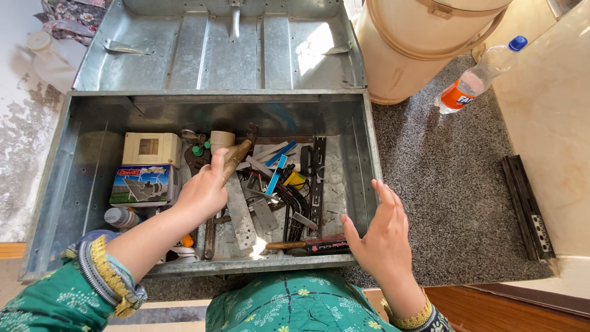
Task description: The person opens a metal toolbox labeled TOOL BOX and removes several items one by one, placing them on the countertop. They handle metal brackets, a hammer, and other small hardware pieces, setting them aside in a line.
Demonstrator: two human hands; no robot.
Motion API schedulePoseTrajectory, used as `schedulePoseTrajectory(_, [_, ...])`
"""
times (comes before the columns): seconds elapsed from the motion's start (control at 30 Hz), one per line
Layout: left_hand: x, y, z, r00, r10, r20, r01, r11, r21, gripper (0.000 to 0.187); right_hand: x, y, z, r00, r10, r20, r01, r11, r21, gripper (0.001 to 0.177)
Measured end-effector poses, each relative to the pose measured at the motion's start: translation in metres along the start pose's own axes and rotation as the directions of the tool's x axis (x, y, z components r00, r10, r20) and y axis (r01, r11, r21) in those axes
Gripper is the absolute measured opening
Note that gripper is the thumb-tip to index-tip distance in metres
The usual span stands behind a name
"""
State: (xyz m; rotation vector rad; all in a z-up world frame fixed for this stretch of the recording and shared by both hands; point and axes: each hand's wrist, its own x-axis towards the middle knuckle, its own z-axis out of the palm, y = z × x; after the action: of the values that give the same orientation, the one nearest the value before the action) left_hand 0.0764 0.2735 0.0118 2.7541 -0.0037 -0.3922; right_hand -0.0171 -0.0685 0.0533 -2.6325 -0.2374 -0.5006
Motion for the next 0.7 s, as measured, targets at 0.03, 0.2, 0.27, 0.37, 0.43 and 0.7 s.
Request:
schedulePoseTrajectory(0.03, [-0.003,0.0,-0.004,1.0,-0.011,0.017,0.011,1.0,0.011,0.084,0.0,0.0,0.0,1.0,-0.002,-0.001,0.002,1.0,0.002,0.083])
schedulePoseTrajectory(0.2, [-0.03,0.004,-0.022,0.999,0.027,-0.017,-0.028,0.998,-0.056,0.08,-0.001,0.0,-0.001,1.0,0.016,0.002,-0.016,1.0,0.007,0.082])
schedulePoseTrajectory(0.27, [-0.045,0.008,-0.029,0.996,0.065,-0.067,-0.072,0.992,-0.102,0.08,-0.001,-0.001,-0.001,1.0,0.016,-0.004,-0.016,1.0,-0.001,0.081])
schedulePoseTrajectory(0.37, [-0.064,0.014,-0.04,0.993,0.057,-0.1,-0.079,0.97,-0.23,0.08,-0.002,-0.002,-0.002,0.999,0.038,0.0,-0.038,0.999,-0.001,0.08])
schedulePoseTrajectory(0.43, [-0.075,0.02,-0.045,0.994,0.027,-0.106,-0.062,0.939,-0.339,0.081,-0.003,-0.003,-0.003,0.999,0.052,0.004,-0.052,0.999,0.001,0.08])
schedulePoseTrajectory(0.7, [-0.101,0.038,-0.048,0.991,0.095,-0.094,-0.13,0.508,-0.852,0.087,-0.006,-0.004,-0.003,0.997,0.04,-0.061,-0.041,0.999,-0.015,0.077])
